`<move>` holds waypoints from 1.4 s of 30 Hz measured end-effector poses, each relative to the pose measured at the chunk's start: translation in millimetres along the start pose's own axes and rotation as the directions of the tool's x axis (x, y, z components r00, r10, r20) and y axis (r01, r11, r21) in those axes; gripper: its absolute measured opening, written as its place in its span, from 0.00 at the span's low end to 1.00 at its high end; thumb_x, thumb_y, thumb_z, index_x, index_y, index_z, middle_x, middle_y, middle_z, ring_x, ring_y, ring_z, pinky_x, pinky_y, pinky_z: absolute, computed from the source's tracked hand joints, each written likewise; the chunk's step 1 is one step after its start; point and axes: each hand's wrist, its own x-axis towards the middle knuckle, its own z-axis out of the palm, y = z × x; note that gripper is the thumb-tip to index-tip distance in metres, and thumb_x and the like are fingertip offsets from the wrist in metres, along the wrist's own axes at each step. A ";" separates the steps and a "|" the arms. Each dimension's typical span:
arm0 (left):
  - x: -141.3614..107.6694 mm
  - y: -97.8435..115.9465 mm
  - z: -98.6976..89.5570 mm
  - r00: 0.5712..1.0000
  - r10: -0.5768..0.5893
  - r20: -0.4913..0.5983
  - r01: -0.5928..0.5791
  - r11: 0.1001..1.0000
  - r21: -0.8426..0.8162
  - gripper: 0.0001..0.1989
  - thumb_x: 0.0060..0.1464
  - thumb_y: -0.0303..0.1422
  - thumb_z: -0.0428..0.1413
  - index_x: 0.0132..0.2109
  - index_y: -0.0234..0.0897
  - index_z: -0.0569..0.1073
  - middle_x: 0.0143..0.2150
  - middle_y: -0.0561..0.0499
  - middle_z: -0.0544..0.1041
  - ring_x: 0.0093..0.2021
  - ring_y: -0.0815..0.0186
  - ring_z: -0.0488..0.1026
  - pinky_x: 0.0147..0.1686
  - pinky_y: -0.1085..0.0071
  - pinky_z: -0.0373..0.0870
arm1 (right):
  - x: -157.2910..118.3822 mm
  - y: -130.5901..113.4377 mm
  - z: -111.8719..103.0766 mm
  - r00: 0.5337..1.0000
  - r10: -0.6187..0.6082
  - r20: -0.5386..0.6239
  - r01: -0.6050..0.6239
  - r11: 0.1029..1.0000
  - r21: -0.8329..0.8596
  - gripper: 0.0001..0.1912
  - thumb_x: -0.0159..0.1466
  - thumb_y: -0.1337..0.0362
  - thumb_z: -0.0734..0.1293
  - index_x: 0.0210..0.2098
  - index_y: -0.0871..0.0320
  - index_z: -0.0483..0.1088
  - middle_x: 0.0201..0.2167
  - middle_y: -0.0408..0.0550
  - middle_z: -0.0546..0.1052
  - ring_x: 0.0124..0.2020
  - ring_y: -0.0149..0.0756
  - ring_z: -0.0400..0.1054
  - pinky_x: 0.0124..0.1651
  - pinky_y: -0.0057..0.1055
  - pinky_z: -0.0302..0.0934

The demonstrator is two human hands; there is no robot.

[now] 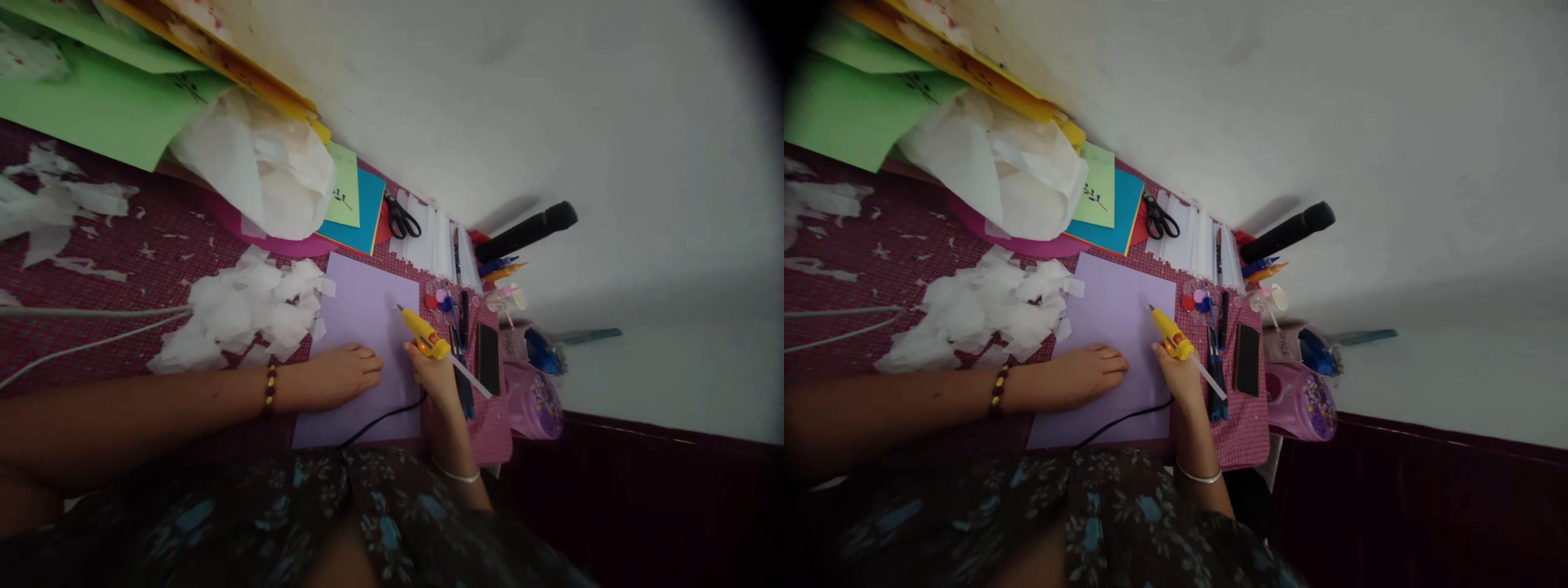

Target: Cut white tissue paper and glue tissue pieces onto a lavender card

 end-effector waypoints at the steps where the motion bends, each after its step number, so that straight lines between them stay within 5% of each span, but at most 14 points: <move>1: 0.0 0.1 0.0 1.000 -0.001 0.003 0.001 1.000 -0.001 0.03 0.62 0.26 0.55 0.41 0.34 0.73 0.43 0.46 0.76 0.44 0.60 0.69 0.48 0.64 0.64 | 0.4 0.8 0.2 1.000 0.009 -0.005 -0.009 1.000 -0.004 0.15 0.51 0.52 0.71 0.23 0.54 0.65 0.17 0.36 0.64 0.19 0.29 0.57 0.22 0.28 0.54; 14: 0.9 0.8 -2.6 1.000 -0.006 0.017 0.006 1.000 -0.001 0.04 0.64 0.26 0.53 0.41 0.35 0.73 0.44 0.46 0.76 0.44 0.60 0.69 0.49 0.64 0.64 | -3.3 -1.5 -0.3 0.997 0.071 0.025 -0.071 0.997 0.003 0.18 0.49 0.50 0.72 0.31 0.56 0.72 0.19 0.37 0.67 0.21 0.32 0.61 0.23 0.30 0.56; 21: 1.3 2.0 -5.5 1.000 -0.008 0.008 0.008 1.000 0.004 0.05 0.63 0.25 0.53 0.40 0.35 0.73 0.43 0.47 0.76 0.44 0.61 0.69 0.48 0.64 0.64 | -2.5 2.2 0.1 0.998 0.058 0.002 -0.058 0.998 -0.034 0.15 0.50 0.52 0.72 0.21 0.53 0.64 0.16 0.37 0.63 0.21 0.33 0.60 0.23 0.30 0.56; 42: 0.0 0.6 -0.2 1.000 -0.004 -0.015 0.004 1.000 -0.007 0.04 0.62 0.25 0.53 0.40 0.35 0.72 0.42 0.47 0.76 0.43 0.60 0.69 0.48 0.64 0.65 | -1.9 1.6 -2.8 0.999 0.038 0.013 -0.038 0.997 -0.061 0.16 0.49 0.51 0.71 0.22 0.53 0.65 0.17 0.36 0.62 0.21 0.31 0.57 0.24 0.30 0.54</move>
